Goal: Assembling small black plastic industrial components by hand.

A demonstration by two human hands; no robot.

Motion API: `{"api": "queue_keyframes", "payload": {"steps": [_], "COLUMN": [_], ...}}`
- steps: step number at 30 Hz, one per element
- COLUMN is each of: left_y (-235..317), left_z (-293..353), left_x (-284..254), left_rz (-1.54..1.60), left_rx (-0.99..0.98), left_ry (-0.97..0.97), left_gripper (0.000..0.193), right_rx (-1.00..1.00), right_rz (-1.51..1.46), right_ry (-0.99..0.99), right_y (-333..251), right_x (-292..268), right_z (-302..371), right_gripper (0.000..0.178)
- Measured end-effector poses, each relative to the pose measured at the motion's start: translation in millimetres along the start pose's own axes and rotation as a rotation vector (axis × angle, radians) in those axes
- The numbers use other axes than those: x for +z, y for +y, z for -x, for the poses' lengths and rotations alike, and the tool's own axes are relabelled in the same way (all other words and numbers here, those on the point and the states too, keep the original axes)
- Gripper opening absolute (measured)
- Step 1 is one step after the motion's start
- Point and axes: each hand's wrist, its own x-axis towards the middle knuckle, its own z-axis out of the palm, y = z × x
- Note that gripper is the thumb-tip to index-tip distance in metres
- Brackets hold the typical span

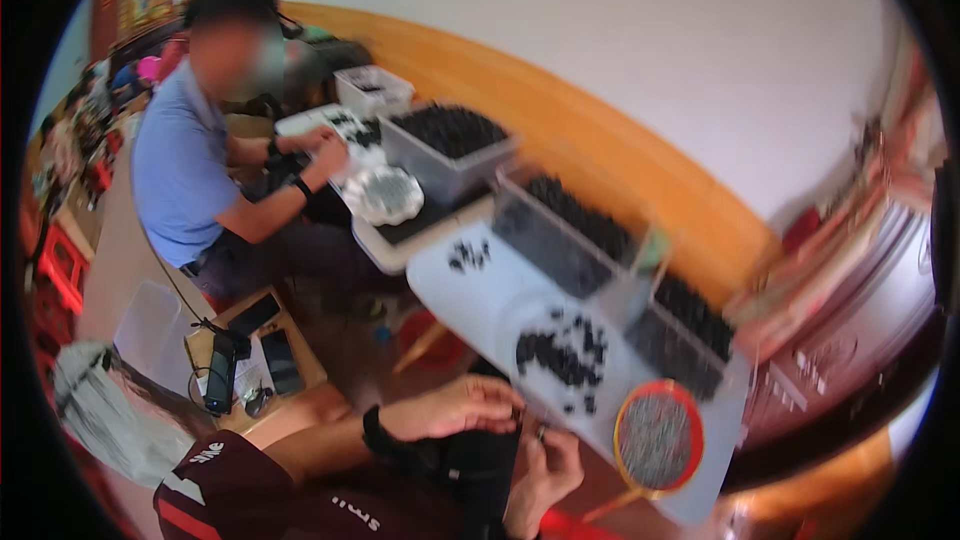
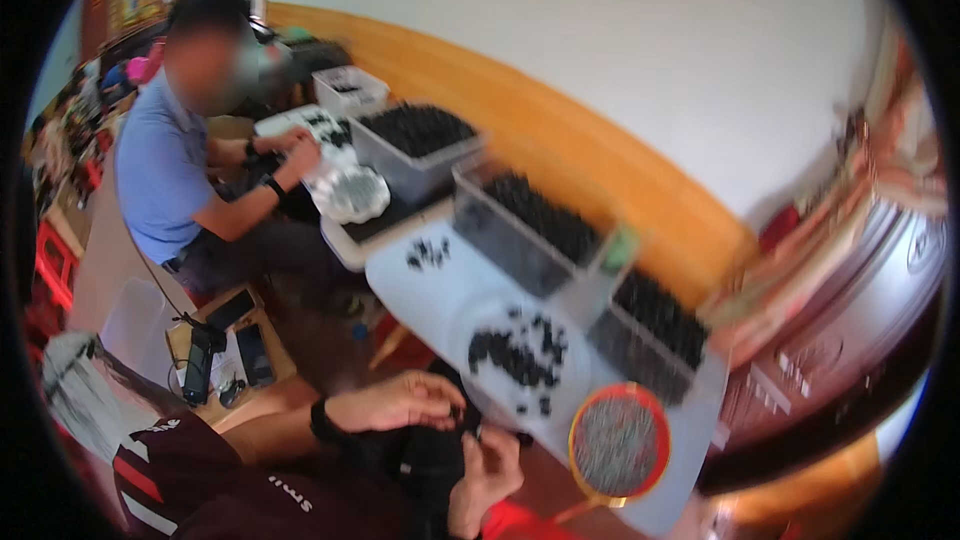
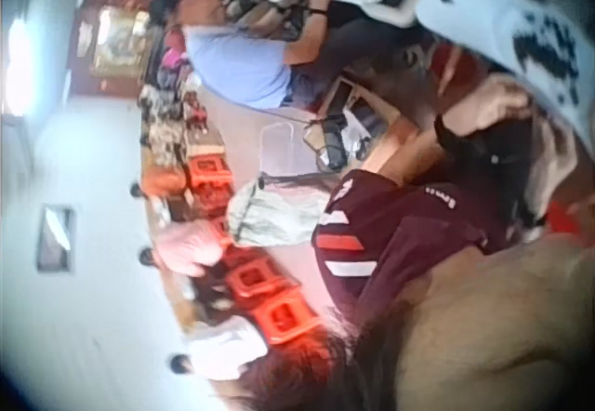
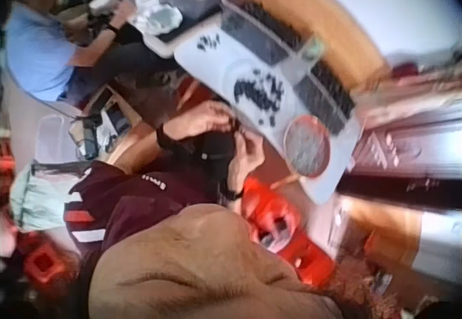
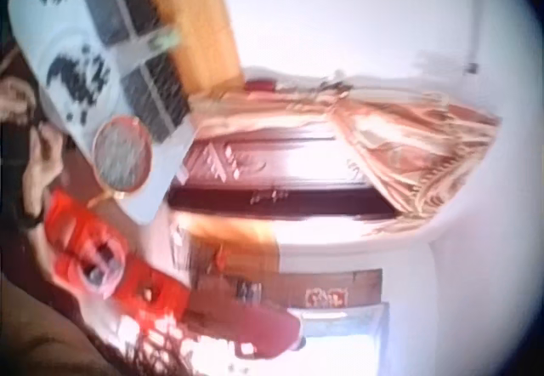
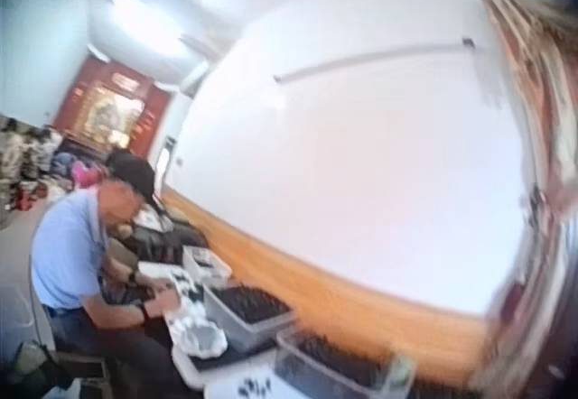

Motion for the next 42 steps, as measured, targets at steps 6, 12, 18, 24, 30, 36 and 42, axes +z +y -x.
{"api": "queue_keyframes", "payload": {"steps": [6, 12, 18, 24, 30, 36, 42], "left_y": [19, 20, 25, 26, 27, 24, 24], "left_z": [-4, -5, -2, -4, -5, -7, -6], "left_x": [10, 11, 10, 3, 7, 5, 8], "left_rz": [-0.076, -0.114, -0.184, -0.191, -0.202, -0.338, -0.386], "left_rx": [0.026, 0.009, 0.036, 0.029, 0.046, 0.080, 0.047], "left_ry": [0.046, 0.102, 0.125, 0.130, 0.153, 0.198, 0.239], "left_gripper": [0.021, 0.020, 0.021, 0.022, 0.022, 0.022, 0.021], "right_rx": [0.207, 0.293, 0.215, 0.172, 0.147, 0.122, 0.029], "right_rz": [-0.198, -0.222, -0.167, -0.079, -0.021, -0.001, 0.106], "right_ry": [-0.024, -0.027, -0.036, -0.055, -0.049, -0.037, 0.027], "right_y": [-12, 0, 5, 4, 8, 10, 9], "right_x": [4, 9, 16, 24, 27, 30, 33], "right_z": [-15, -13, -9, -11, -11, -9, -4], "right_gripper": [0.017, 0.024, 0.023, 0.021, 0.021, 0.022, 0.021]}}
